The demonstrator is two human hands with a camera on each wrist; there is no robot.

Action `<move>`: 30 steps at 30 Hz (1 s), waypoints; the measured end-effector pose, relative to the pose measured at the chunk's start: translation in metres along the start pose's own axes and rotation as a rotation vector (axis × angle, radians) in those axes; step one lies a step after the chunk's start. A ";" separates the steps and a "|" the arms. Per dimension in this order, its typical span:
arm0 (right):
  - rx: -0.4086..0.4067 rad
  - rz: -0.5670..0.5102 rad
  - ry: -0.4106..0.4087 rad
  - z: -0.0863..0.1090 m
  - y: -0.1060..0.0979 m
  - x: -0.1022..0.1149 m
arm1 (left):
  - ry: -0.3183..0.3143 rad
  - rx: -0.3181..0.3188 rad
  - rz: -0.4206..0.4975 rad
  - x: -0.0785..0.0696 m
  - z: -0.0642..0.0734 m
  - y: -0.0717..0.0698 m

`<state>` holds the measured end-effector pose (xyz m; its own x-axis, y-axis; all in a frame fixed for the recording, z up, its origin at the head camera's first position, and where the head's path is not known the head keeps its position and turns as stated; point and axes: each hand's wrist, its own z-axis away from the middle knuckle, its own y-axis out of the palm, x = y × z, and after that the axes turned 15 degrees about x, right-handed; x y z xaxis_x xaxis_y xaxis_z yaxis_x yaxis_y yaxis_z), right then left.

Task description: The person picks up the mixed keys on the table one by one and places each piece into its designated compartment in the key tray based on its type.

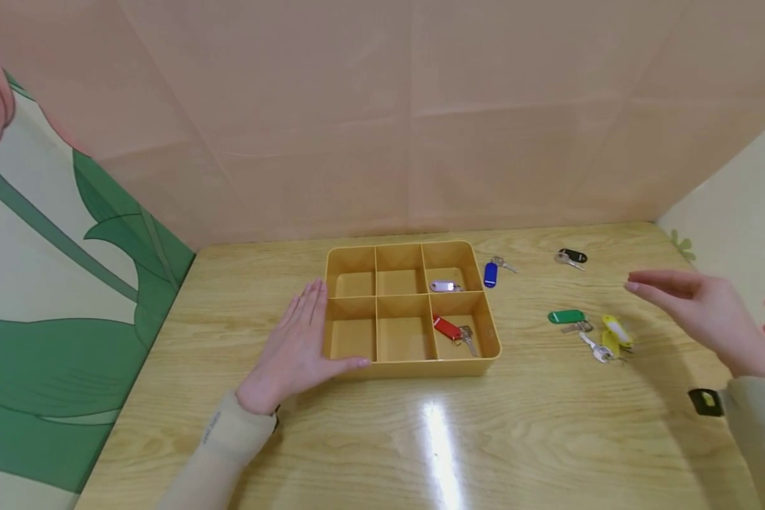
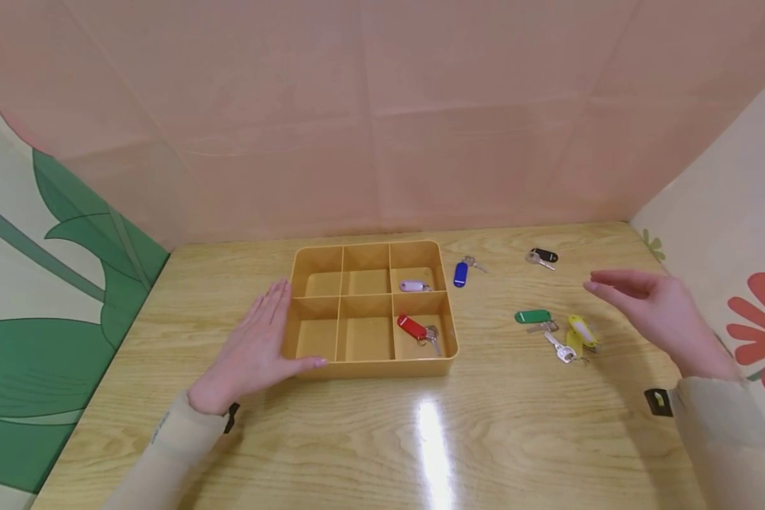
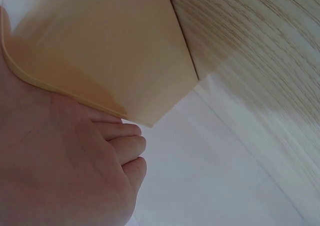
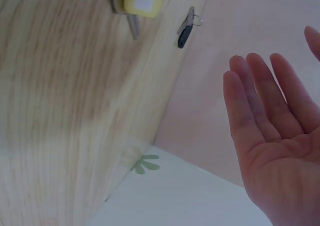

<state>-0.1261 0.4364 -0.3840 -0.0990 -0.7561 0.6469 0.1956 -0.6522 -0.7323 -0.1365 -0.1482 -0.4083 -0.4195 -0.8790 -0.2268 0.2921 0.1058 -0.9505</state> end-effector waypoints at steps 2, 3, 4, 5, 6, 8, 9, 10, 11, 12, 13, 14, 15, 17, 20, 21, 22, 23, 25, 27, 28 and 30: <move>0.010 0.004 0.016 -0.001 0.001 -0.002 | 0.001 0.000 0.003 0.000 0.000 0.000; 0.017 0.004 0.021 -0.001 0.001 -0.003 | 0.002 0.000 0.004 0.000 0.000 0.000; 0.024 0.004 0.027 -0.002 0.001 -0.004 | 0.003 0.001 0.005 0.000 0.000 0.000; 0.031 0.002 0.032 -0.002 0.001 -0.005 | 0.003 0.001 0.006 0.000 0.000 -0.001; 0.036 0.003 0.033 -0.002 0.002 -0.007 | 0.004 0.001 0.005 0.000 0.000 -0.001; 0.042 -0.001 0.028 -0.003 0.002 -0.010 | 0.003 0.003 0.005 0.000 0.000 -0.001; 0.043 0.002 0.029 -0.003 0.002 -0.012 | 0.004 0.003 0.004 0.000 0.001 -0.001; 0.045 0.010 0.033 -0.002 0.003 -0.014 | 0.004 0.004 0.005 0.000 0.001 -0.001; 0.051 0.019 0.038 -0.003 0.003 -0.015 | 0.004 0.006 0.006 0.000 0.001 -0.001; 0.060 0.022 0.043 -0.003 0.004 -0.016 | 0.005 0.005 0.005 0.000 0.001 -0.001; 0.075 0.020 0.048 -0.003 0.005 -0.016 | 0.005 0.006 0.005 0.000 0.001 -0.001; 0.092 0.019 0.059 -0.003 0.006 -0.016 | 0.006 0.006 0.005 0.000 0.001 -0.001; 0.105 0.017 0.068 -0.004 0.006 -0.016 | 0.006 0.007 0.004 0.000 0.001 0.000; 0.129 0.009 0.087 -0.004 0.008 -0.016 | 0.007 0.004 0.003 0.001 0.001 0.000; 0.147 0.009 0.095 -0.005 0.009 -0.018 | 0.009 -0.003 0.003 0.001 0.001 0.000; 0.148 0.013 0.094 -0.004 0.010 -0.019 | 0.010 -0.006 0.002 0.000 0.001 0.000; 0.148 0.017 0.091 -0.005 0.011 -0.021 | 0.011 -0.007 0.001 0.000 0.001 0.000; 0.144 0.027 0.086 -0.005 0.012 -0.023 | 0.011 -0.009 0.001 0.000 0.001 0.000; 0.142 0.036 0.082 -0.005 0.014 -0.026 | 0.010 -0.008 0.001 0.000 0.001 0.000; 0.139 0.042 0.075 -0.007 0.017 -0.029 | 0.010 -0.008 0.000 0.000 0.001 0.000; 0.137 0.050 0.075 -0.007 0.018 -0.030 | 0.009 -0.007 0.000 0.000 0.001 0.000; 0.141 0.052 0.081 -0.008 0.019 -0.032 | 0.008 -0.007 0.000 0.000 0.001 0.000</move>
<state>-0.1270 0.4481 -0.4204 -0.1627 -0.7941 0.5856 0.3368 -0.6025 -0.7235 -0.1355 -0.1484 -0.4083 -0.4261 -0.8755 -0.2279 0.2862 0.1086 -0.9520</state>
